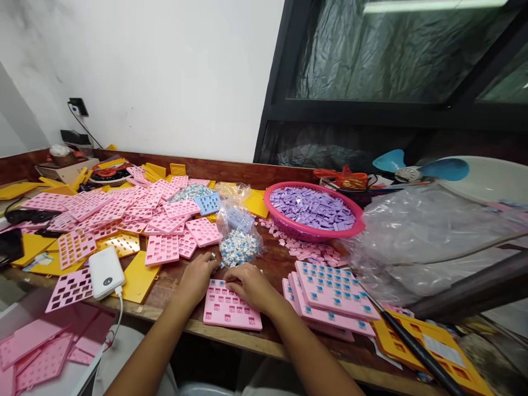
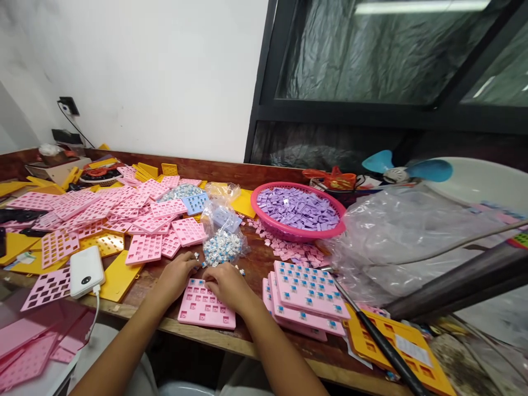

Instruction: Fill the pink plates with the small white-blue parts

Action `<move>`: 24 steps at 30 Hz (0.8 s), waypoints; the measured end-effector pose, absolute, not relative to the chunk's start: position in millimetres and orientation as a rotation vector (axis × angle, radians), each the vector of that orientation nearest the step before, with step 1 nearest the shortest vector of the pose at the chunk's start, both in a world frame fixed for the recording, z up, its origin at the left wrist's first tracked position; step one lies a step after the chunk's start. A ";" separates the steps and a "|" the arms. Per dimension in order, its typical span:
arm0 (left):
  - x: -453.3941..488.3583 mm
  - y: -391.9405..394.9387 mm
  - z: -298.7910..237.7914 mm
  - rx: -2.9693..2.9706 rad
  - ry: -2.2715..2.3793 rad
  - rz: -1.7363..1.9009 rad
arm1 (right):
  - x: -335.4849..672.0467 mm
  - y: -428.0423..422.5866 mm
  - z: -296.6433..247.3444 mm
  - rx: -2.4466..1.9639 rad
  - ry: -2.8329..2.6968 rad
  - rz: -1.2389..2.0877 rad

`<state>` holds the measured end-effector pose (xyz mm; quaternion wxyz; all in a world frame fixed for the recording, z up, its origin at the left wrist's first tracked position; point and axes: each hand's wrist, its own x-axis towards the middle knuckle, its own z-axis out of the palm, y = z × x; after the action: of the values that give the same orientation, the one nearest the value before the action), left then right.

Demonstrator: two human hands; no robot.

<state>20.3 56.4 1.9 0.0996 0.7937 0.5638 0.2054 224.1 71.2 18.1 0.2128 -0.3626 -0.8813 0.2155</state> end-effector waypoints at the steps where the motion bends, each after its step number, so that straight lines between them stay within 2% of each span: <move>1: 20.4 56.5 2.2 2.341 1.694 0.601 | 222.6 71.2 16.9 -0.985 -2.415 0.648; 4: 18.9 55.2 3.3 2.318 1.784 0.589 | 215.6 74.9 12.1 -0.970 -2.305 0.666; 7: 15.6 52.2 3.3 2.284 1.810 0.615 | 206.7 82.2 6.1 -1.056 -2.228 0.497; 15: 3.2 48.2 -2.3 2.160 1.572 0.732 | 192.0 93.7 -6.2 -1.346 -2.335 0.284; 24: -6.2 35.0 6.6 1.924 1.682 0.946 | 205.4 90.3 0.5 -1.260 -2.337 0.372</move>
<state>-6.2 35.0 6.6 0.2068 0.6907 0.6040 0.3395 205.4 90.3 0.5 0.2284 -0.4575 -0.8487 0.1352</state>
